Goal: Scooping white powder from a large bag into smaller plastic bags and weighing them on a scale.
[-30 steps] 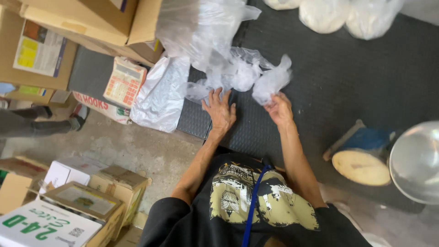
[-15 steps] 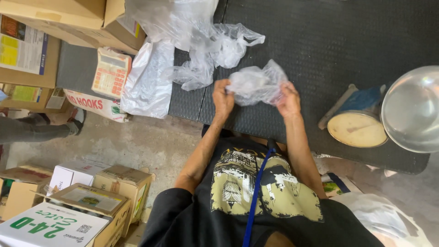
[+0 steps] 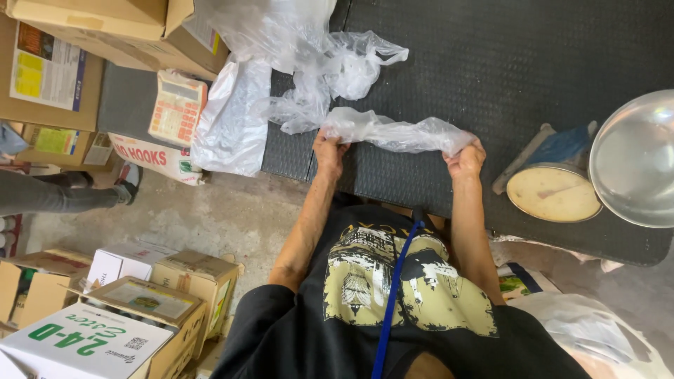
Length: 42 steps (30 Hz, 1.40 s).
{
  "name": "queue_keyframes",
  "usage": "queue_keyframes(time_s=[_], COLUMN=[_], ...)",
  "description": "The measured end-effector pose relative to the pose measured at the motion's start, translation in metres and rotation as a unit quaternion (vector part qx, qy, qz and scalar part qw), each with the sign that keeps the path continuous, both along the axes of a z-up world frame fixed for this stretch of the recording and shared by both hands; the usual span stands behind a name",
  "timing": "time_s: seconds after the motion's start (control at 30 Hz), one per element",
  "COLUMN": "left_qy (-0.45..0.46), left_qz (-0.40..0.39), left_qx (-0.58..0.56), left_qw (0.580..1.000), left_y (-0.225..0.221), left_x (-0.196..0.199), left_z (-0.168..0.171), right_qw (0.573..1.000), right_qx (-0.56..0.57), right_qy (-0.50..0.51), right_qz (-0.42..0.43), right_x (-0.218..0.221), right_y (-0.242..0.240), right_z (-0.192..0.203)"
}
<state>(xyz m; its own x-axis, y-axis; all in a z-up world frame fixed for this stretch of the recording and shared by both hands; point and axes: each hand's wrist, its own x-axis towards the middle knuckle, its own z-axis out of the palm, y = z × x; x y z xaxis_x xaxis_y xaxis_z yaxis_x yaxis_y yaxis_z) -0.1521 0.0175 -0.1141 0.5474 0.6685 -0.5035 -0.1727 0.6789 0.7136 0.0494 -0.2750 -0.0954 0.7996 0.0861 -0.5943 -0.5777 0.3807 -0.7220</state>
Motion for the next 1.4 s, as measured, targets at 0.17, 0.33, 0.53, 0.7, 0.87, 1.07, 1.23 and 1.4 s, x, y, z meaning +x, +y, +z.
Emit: queue_keyframes(time_s=[0.17, 0.33, 0.53, 0.7, 0.87, 1.07, 1.23, 1.4], left_qy=[0.015, -0.028, -0.021, -0.005, 0.015, 0.015, -0.017, 0.07], left_qz=[0.015, -0.059, -0.243, -0.335, -0.12, -0.124, -0.255, -0.12], left_qx=[0.084, 0.231, 0.381, 0.428, 0.192, 0.265, 0.465, 0.55], left_qw=[0.996, 0.971, 0.892, 0.839, 0.974, 0.956, 0.847, 0.823], left_y=[0.0, -0.023, -0.052, -0.052, -0.014, -0.007, -0.035, -0.009], left_x=[0.0, 0.006, 0.002, 0.001, 0.0, -0.009, -0.003, 0.001], left_z=[-0.019, -0.02, 0.01, 0.029, -0.009, 0.05, 0.145, 0.115], right_qw=[0.986, 0.966, 0.95, 0.896, 0.949, 0.933, 0.908, 0.847], right_qx=[-0.066, -0.075, 0.013, -0.029, -0.002, -0.072, 0.028, 0.177], right_qy=[-0.126, -0.131, -0.08, -0.208, -0.167, -0.223, -0.16, -0.019], right_qz=[0.089, 0.21, 0.302, 0.391, 0.268, 0.274, 0.386, 0.501], right_x=[-0.006, -0.05, -0.072, -0.077, -0.051, -0.041, -0.062, -0.054], right_y=[0.003, 0.052, 0.079, 0.083, 0.07, 0.079, 0.123, 0.17], right_z=[0.006, 0.095, 0.031, 0.052, 0.072, 0.048, 0.071, 0.117])
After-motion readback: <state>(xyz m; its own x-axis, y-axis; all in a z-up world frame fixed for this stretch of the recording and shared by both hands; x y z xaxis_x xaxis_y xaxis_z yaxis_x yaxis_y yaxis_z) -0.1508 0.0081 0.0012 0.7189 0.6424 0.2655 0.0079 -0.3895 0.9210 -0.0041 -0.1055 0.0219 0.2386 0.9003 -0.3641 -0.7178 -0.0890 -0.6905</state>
